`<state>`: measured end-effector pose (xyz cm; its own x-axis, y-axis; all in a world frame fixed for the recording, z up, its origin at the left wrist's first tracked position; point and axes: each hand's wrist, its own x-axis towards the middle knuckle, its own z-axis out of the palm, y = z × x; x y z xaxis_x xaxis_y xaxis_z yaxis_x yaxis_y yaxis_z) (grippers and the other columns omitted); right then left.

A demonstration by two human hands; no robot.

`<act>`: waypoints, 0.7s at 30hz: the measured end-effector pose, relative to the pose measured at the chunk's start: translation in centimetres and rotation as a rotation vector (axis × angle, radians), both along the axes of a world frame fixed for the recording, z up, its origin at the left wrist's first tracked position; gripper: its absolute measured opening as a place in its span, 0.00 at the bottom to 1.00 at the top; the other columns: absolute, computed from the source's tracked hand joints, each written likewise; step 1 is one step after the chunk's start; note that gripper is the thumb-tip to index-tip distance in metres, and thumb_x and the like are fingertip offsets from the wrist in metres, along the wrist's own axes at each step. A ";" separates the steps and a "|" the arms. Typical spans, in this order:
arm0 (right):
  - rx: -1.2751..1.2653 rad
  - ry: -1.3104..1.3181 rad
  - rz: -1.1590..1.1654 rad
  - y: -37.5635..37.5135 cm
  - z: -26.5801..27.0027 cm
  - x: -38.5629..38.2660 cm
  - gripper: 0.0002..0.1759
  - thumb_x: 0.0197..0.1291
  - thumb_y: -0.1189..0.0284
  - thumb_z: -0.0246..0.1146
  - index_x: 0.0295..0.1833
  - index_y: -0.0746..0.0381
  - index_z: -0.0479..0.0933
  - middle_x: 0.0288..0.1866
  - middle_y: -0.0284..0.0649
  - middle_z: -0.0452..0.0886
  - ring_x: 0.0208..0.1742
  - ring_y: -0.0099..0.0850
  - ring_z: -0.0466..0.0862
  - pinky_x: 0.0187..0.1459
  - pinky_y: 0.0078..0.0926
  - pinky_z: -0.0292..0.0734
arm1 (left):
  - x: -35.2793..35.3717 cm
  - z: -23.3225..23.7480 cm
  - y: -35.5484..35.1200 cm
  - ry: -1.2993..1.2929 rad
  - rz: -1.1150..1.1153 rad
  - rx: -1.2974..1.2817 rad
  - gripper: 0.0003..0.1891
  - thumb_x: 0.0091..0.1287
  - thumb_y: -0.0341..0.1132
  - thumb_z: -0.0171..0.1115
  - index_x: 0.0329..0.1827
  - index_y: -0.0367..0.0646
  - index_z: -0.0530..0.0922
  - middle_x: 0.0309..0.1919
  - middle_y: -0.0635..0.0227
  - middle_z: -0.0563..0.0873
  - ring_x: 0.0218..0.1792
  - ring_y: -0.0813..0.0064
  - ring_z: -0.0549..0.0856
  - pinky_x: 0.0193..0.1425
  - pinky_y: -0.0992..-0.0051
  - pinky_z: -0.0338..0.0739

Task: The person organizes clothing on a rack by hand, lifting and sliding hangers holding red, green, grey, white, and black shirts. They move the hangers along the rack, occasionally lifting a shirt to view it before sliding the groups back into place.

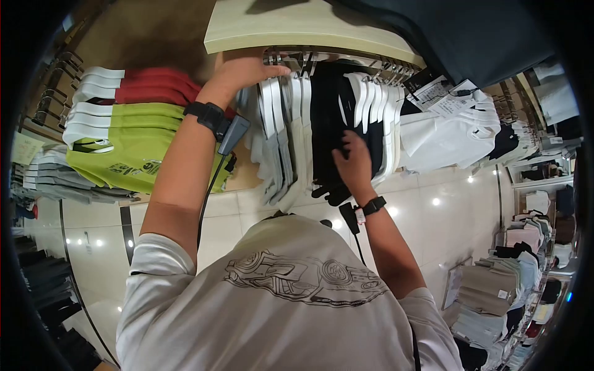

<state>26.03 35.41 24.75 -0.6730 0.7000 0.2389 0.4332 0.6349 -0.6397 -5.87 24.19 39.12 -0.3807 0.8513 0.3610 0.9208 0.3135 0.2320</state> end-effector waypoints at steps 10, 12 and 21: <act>0.134 -0.028 -0.227 4.5 -3.2 0.4 0.40 0.52 0.71 0.76 0.68 0.75 0.69 0.61 0.64 0.80 0.62 0.59 0.81 0.65 0.46 0.76 | -0.8 -0.7 0.4 -0.006 0.015 -0.012 0.30 0.59 0.65 0.72 0.60 0.58 0.87 0.56 0.67 0.89 0.57 0.61 0.86 0.63 0.64 0.78; -0.149 0.041 -0.228 5.6 -3.6 0.1 0.37 0.50 0.70 0.78 0.63 0.74 0.71 0.56 0.65 0.82 0.58 0.60 0.83 0.61 0.45 0.79 | -0.5 -0.4 0.2 -0.073 0.004 -0.050 0.29 0.59 0.65 0.71 0.59 0.60 0.87 0.56 0.69 0.89 0.59 0.63 0.85 0.65 0.65 0.76; -0.073 -0.073 -0.025 3.6 -3.8 -0.8 0.29 0.46 0.69 0.77 0.50 0.70 0.73 0.43 0.60 0.84 0.49 0.61 0.84 0.51 0.48 0.80 | -0.6 -0.5 0.0 -0.157 0.018 -0.052 0.30 0.60 0.68 0.69 0.58 0.62 0.88 0.59 0.70 0.88 0.63 0.65 0.83 0.68 0.65 0.73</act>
